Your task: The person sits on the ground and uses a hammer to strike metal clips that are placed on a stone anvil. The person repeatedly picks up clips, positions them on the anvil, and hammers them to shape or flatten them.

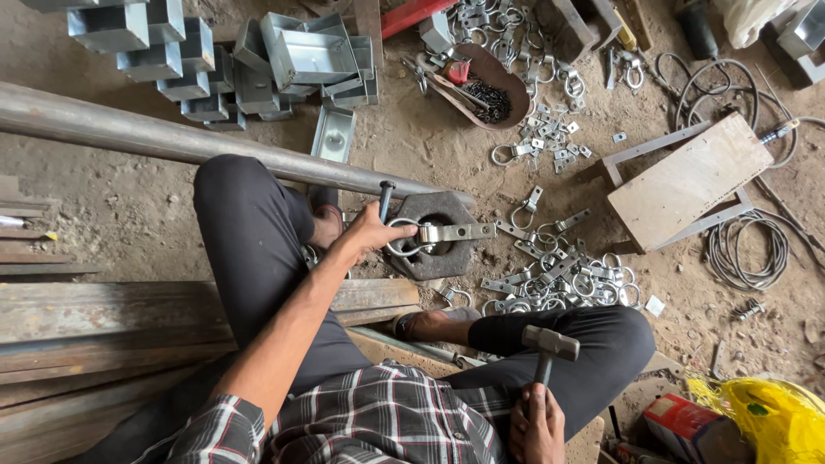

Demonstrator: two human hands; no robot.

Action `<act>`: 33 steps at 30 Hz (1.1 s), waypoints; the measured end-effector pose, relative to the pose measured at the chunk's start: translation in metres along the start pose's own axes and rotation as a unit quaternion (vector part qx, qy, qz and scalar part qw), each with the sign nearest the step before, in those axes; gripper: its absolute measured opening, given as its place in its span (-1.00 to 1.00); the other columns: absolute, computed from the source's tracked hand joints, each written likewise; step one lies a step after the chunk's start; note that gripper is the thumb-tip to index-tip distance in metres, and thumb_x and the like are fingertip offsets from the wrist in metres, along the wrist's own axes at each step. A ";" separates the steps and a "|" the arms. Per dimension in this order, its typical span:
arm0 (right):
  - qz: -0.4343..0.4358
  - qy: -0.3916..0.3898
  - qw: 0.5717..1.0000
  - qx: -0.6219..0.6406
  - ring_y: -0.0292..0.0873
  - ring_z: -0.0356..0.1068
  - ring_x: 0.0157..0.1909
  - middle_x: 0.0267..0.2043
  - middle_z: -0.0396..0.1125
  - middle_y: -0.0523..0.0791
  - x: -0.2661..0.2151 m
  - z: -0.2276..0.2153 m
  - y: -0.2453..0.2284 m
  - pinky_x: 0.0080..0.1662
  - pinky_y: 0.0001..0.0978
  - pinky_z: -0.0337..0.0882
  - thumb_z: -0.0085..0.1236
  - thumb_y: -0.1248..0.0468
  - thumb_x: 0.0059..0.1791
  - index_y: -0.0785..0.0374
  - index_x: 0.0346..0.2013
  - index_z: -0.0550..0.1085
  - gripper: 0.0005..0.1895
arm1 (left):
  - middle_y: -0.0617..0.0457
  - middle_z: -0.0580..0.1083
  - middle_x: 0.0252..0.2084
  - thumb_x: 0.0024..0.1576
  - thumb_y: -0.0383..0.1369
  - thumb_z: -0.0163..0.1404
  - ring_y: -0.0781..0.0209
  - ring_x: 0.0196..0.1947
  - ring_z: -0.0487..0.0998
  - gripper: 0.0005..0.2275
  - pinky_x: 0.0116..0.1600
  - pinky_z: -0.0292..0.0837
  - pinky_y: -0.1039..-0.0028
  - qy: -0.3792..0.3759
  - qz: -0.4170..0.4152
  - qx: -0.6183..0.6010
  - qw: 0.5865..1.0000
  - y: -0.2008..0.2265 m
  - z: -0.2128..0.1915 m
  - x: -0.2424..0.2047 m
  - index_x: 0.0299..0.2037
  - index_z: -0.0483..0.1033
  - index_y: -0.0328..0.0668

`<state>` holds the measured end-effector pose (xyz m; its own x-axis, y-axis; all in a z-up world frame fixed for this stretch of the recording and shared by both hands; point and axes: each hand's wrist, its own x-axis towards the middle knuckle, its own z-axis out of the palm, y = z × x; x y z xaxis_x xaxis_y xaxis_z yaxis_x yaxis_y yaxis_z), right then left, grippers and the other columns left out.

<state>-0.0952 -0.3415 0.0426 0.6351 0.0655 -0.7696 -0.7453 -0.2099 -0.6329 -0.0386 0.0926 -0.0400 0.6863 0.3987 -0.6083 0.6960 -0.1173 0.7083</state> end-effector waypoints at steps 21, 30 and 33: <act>-0.212 -0.037 0.976 0.020 0.04 0.55 0.02 0.04 0.43 0.14 0.126 0.139 -0.100 0.11 0.03 0.50 0.49 0.01 -0.26 0.44 0.06 0.27 -0.16 | -0.11 0.57 -0.30 -0.11 -0.25 0.29 0.07 -0.37 0.60 -0.60 -0.23 0.58 0.31 0.029 0.077 -0.020 0.996 0.003 0.009 -0.001 -0.16 0.55 -0.38; -0.232 -0.014 0.970 -0.067 0.00 0.49 0.09 0.07 0.46 0.07 0.121 0.157 -0.088 0.16 0.06 0.50 0.44 0.01 -0.21 0.33 -0.09 0.36 -0.37 | -0.15 0.55 -0.19 -0.25 -0.25 0.37 0.05 -0.23 0.61 -0.40 -0.09 0.61 0.34 0.024 0.072 -0.084 0.994 -0.009 -0.002 0.017 -0.04 0.42 -0.38; -0.225 0.024 0.969 -0.099 0.01 0.48 0.06 0.00 0.44 0.07 0.109 0.171 -0.083 0.15 0.02 0.53 0.45 0.01 -0.22 0.30 -0.09 0.35 -0.37 | -0.20 0.57 -0.18 -0.25 -0.25 0.33 -0.02 -0.20 0.64 -0.42 -0.09 0.63 0.25 -0.008 0.024 -0.100 0.995 -0.015 -0.014 0.023 -0.05 0.44 -0.43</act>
<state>0.0017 -0.1497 -0.0033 0.8989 0.1496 -0.4118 -0.3403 -0.3537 -0.8713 -0.0362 0.1160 -0.0593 0.7220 0.3819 -0.5769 0.6077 0.0487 0.7927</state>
